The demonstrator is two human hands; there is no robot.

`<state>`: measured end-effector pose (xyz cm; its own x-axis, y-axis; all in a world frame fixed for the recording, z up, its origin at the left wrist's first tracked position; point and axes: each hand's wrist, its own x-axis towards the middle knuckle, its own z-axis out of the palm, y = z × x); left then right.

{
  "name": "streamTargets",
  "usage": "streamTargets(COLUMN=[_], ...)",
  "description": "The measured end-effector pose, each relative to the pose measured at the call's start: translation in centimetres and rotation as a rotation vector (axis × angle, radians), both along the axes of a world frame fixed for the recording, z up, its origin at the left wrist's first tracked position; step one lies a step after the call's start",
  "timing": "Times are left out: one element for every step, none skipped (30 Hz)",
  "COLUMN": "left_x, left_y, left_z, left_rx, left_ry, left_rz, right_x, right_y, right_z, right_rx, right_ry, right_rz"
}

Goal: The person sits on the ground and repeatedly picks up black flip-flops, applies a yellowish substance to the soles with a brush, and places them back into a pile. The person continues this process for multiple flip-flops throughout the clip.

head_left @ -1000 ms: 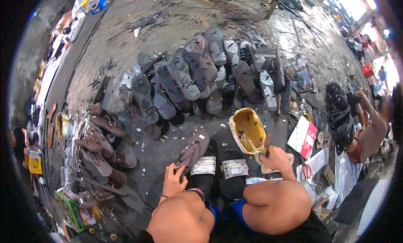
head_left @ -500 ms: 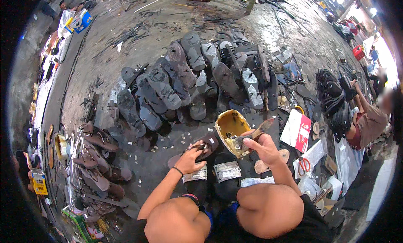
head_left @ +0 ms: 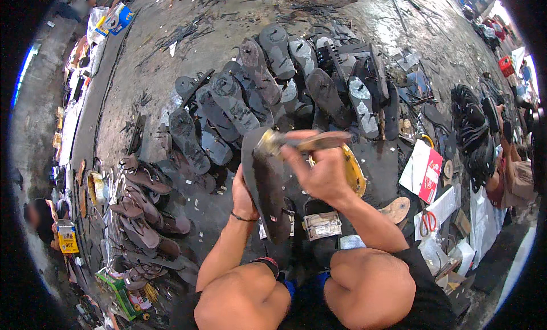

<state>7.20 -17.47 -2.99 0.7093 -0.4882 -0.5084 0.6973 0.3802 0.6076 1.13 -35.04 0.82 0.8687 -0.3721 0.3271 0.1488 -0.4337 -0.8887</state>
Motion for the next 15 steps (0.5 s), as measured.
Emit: streamTargets(left_x=[-0.2, -0.5, -0.8, -1.1, -1.4, -1.6, -2.3, -2.3, -2.3, -1.5, -1.2, -1.6, -1.8, -2.8, -3.0], left_y=[0.2, 0.1, 0.0, -0.5, -0.9, -1.3, -0.9, -1.2, -1.2, -1.2, -1.0, -1.2, -0.9, -1.7, -1.7], left_z=[0.3, 0.6, 0.9, 1.0, 1.0, 0.9, 0.4, 0.3, 0.5, 1.4, 1.4, 0.0, -0.2, 0.4, 0.1], left_rx=[-0.06, -0.121, -0.18, -0.161, -0.141, -0.122, -0.031, 0.05, -0.076, -0.203, -0.128, -0.046, 0.054, 0.072, 0.066], left_ry=[0.03, 0.059, 0.09, 0.088, 0.086, 0.084, -0.005, -0.105, -0.078, -0.071, -0.132, -0.173, -0.226, -0.175, -0.212], left_rz=[0.031, 0.059, 0.085, 0.085, 0.083, 0.08, 0.056, 0.019, 0.051, 0.092, 0.133, 0.155, 0.19, 0.236, 0.262], right_x=[-0.1, -0.2, -1.2, -1.8, -1.7, -1.3, -0.3, 0.8, 0.0, -0.5, -1.6, -2.8, -1.7, -0.4, 0.2], right_y=[-0.3, -0.3, 0.8, 1.4, 1.5, 1.7, 1.4, 0.4, -0.2, 0.5, 1.9, 2.1, 1.8, 1.5, 0.9], right_z=[0.2, 0.5, 0.9, 0.7, 0.4, 0.2, 1.1, 1.8, 1.3, 0.8, 0.5, -0.1, 0.9, 1.2, 1.6], right_rx=[0.081, 0.162, 0.012, 0.056, 0.025, -0.006, -0.005, -0.014, 0.158, 0.081, -0.008, -0.09, -0.125, 0.062, 0.24], right_ry=[0.036, 0.071, 0.067, 0.058, -0.027, -0.112, -0.142, -0.182, 0.032, -0.005, -0.046, -0.066, -0.116, -0.194, -0.046], right_rz=[-0.018, -0.04, 0.019, 0.126, 0.122, 0.117, 0.024, -0.079, -0.111, -0.045, 0.031, 0.084, 0.0, -0.057, -0.126])
